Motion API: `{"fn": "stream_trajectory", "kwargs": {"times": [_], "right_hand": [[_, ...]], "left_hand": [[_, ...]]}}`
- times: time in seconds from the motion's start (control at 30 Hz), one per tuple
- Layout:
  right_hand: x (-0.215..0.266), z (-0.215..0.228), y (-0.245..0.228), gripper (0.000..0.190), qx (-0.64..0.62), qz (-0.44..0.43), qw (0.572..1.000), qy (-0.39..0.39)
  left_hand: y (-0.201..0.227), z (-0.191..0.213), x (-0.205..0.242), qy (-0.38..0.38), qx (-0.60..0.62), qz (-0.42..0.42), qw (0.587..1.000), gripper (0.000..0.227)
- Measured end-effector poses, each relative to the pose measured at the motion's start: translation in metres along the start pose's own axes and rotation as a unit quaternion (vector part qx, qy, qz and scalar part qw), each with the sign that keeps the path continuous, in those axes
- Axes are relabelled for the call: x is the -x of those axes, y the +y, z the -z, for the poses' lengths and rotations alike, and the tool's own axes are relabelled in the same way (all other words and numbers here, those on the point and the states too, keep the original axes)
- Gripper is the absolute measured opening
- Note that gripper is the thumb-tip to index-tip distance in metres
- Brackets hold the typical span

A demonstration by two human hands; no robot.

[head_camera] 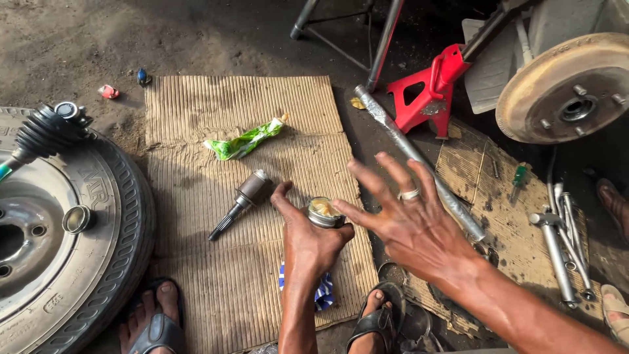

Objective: Apply grease to a CV joint inner housing and its internal components.

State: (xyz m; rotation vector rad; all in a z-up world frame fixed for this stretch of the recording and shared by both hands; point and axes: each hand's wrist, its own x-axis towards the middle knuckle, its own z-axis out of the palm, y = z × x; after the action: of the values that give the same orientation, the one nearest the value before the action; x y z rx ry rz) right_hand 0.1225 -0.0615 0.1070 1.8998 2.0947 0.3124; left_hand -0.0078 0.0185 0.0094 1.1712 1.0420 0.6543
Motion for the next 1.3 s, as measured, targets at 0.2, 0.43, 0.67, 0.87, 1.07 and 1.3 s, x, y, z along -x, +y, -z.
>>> {"fn": "stream_trajectory", "kwargs": {"times": [0.2,0.43,0.67,0.87,1.07,1.3], "right_hand": [[-0.008,0.003,-0.005,0.088,-0.052,0.020,0.998,0.035],[-0.002,-0.003,-0.025,0.100,-0.189,-0.114,0.960,-0.172],[-0.008,-0.007,-0.025,0.099,-0.275,-0.210,0.931,-0.118],[0.008,-0.026,0.000,0.091,-0.171,-0.109,0.966,-0.163],[-0.006,-0.001,0.007,0.078,-0.232,-0.276,0.913,-0.191],[0.017,-0.023,-0.020,0.060,-0.214,-0.162,0.868,-0.418]], "left_hand": [[0.002,0.012,0.000,0.005,-0.081,0.039,0.996,0.111],[0.015,0.011,0.003,-0.021,-0.100,0.097,0.990,0.109],[-0.010,0.008,-0.004,0.041,-0.113,0.010,0.993,0.121],[-0.031,0.013,-0.024,0.053,-0.114,0.026,0.992,0.108],[-0.057,0.006,-0.060,0.058,-0.209,-0.044,0.975,0.108],[-0.097,-0.031,-0.102,0.033,-0.319,-0.112,0.940,0.104]]}}
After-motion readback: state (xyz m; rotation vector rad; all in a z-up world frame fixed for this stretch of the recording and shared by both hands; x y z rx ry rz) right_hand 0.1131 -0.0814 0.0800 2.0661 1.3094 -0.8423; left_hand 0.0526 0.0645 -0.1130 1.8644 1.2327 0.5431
